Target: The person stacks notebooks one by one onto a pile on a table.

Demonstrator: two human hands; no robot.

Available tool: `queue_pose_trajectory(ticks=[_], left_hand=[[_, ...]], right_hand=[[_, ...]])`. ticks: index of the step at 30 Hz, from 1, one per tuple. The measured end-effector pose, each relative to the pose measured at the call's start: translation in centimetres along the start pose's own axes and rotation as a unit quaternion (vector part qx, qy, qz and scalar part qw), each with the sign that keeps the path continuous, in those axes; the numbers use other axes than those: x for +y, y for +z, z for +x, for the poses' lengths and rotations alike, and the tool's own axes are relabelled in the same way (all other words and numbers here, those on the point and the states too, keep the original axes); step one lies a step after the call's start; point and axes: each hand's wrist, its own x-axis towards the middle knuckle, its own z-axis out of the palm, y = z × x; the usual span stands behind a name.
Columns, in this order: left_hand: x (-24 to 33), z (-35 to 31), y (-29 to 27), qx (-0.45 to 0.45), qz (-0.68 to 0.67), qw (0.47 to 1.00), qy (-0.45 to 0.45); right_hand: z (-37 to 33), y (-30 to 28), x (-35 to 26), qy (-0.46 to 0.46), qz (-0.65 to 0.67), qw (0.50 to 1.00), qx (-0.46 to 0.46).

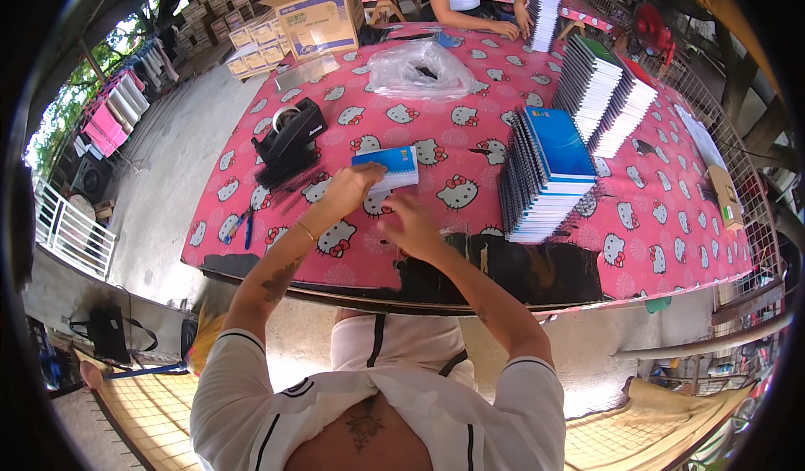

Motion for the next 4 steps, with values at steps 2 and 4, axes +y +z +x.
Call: queue_pose_trajectory(ticks=[2,4], left_hand=[[0.2,-0.7,-0.6,0.004,-0.007,1.0,-0.018],[0.4,-0.6,0.1,0.066,0.005,0.998,0.012]], right_hand=[[-0.2,-2.5,-1.4,0.048,0.059,0.996,0.048],[-0.3,-3.0,-1.2,0.088,0.065,0.987,0.116]])
